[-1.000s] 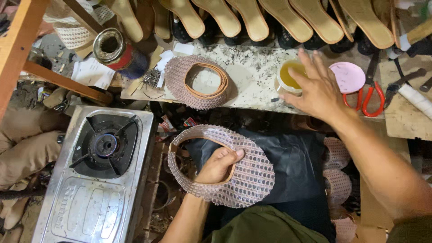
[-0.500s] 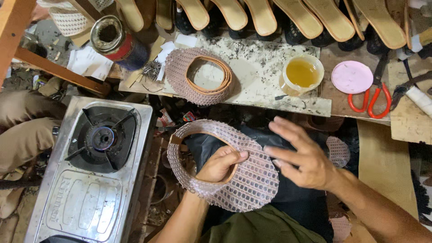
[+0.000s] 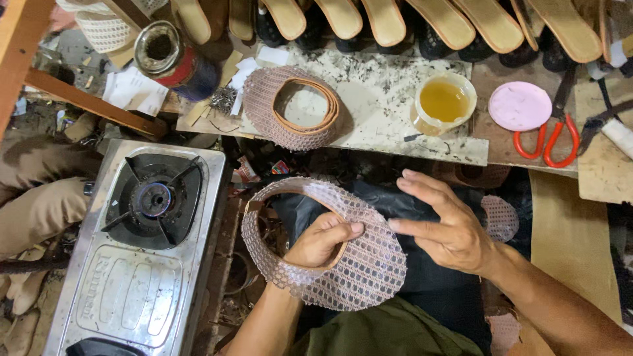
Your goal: The person holds a mesh sandal upper with a leather strap, dips a finger into a cup of glue, and spreads glue along the strap edge, pressing the strap against the upper. They repeat the glue-and-press cycle on the same upper and set finished uppers aside on the workbench.
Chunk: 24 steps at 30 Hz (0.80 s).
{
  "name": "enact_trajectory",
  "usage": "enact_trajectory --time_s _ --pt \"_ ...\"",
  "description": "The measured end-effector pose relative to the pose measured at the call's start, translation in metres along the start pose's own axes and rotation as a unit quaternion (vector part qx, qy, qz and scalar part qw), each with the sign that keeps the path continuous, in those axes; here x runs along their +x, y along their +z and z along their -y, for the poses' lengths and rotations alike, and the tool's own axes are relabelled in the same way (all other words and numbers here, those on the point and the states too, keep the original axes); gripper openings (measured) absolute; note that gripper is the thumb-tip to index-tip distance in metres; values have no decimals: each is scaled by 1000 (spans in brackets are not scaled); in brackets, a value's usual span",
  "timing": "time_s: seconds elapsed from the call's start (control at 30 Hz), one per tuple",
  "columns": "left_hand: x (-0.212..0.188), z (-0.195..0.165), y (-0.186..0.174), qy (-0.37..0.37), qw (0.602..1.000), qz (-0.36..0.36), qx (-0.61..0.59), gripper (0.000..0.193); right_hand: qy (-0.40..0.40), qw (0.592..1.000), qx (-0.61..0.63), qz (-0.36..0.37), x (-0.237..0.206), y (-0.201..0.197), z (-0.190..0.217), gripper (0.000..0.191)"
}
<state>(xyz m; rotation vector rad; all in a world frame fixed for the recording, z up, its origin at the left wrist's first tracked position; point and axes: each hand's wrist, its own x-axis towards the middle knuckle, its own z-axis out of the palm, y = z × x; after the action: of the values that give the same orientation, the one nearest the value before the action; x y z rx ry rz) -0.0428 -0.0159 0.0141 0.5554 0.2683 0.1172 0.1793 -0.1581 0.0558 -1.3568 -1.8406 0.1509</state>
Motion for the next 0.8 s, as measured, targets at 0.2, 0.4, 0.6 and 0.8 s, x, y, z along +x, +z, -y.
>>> enact_trajectory --time_s 0.2,0.4,0.6,0.8 --pt "9 -3 -5 49 999 -4 12 28 38 999 2 -23 -7 5 -1 38" --pt "14 0 -5 71 987 -68 127 30 244 942 227 -42 1 9 11 54" --pt "30 8 4 90 979 -65 169 26 204 978 28 24 23 -8 -14 45" --pt "23 0 19 120 966 -154 170 29 158 948 -275 2 43 -37 -99 53"
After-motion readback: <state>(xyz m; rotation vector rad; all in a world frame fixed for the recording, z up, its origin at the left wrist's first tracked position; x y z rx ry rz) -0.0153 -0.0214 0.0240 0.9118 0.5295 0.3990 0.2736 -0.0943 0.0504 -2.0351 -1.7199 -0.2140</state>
